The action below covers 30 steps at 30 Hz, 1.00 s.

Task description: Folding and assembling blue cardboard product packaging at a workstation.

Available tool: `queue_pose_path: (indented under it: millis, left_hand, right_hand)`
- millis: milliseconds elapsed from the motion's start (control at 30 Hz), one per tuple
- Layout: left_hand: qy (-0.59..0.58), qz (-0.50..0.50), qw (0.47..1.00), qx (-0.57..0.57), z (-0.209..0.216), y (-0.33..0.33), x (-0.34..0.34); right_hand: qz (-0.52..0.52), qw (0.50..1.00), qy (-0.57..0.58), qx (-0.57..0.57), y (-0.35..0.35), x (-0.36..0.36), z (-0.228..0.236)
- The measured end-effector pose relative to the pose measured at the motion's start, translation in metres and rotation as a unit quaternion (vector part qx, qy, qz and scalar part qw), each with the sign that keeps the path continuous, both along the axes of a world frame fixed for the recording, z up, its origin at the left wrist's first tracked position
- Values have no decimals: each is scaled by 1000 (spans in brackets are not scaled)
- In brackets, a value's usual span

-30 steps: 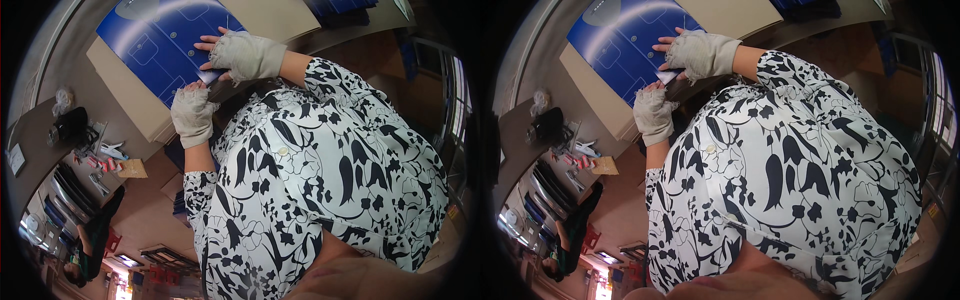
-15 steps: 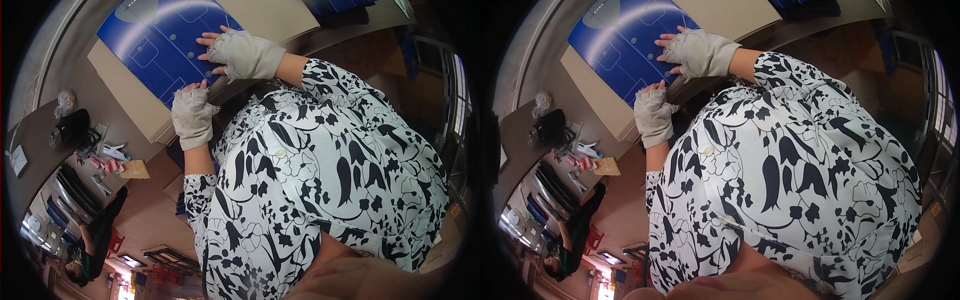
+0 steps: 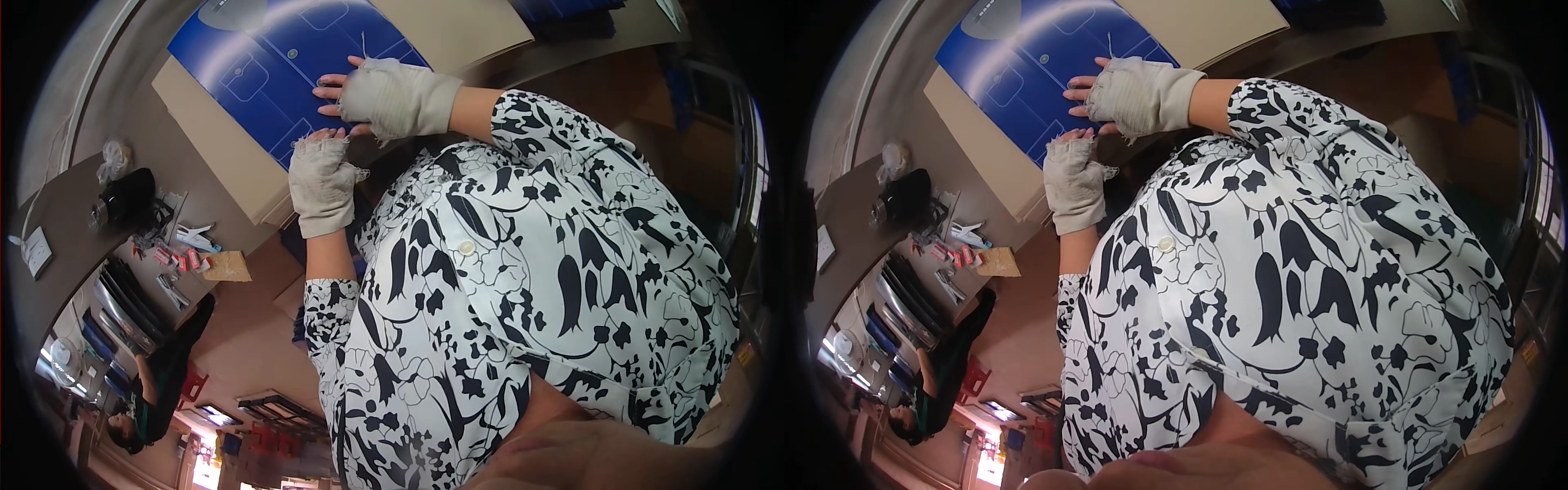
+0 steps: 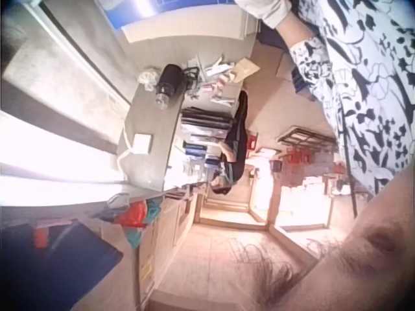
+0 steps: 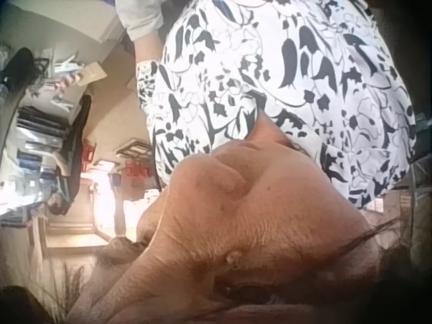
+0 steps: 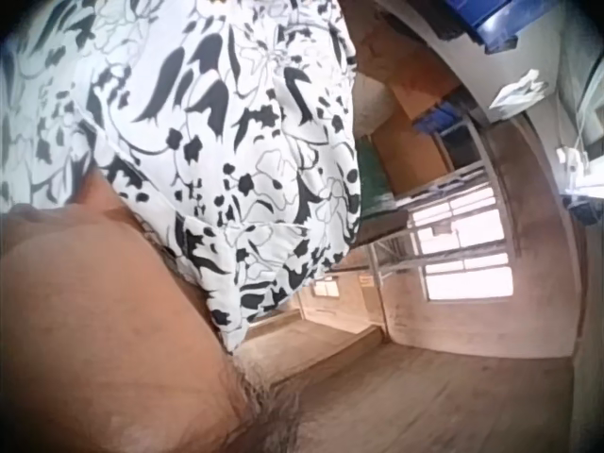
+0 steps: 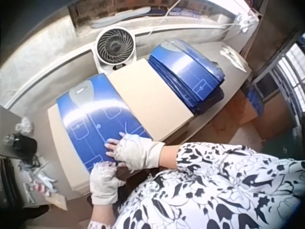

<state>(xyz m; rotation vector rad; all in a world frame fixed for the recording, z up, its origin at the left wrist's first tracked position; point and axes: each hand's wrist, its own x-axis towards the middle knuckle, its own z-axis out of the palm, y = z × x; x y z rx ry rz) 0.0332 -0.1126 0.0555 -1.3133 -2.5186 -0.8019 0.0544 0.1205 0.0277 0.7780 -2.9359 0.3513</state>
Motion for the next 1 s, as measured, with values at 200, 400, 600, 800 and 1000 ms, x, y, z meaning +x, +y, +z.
queue_pose_path:
  millis: [200, 400, 600, 800, 1000]
  left_hand:
    - [-272, 370, 837, 297, -33, -71, -16]
    - [2, 301, 952, -56, -10, -73, -40]
    - [106, 166, 935, -295, 7, -27, -46]
    - [85, 97, 944, -304, 15, -39, -71]
    - [45, -40, 958, -279, 27, -49, -113]
  right_hand:
    - [23, 999, -36, 17, -3, 1, 13]
    - [12, 1000, -13, -1, -3, 3, 7]
    - [17, 999, -40, 0, -7, 2, 5]
    - [26, 999, -26, -22, -11, 11, -7]
    - [24, 998, -62, -2, -7, 23, 2]
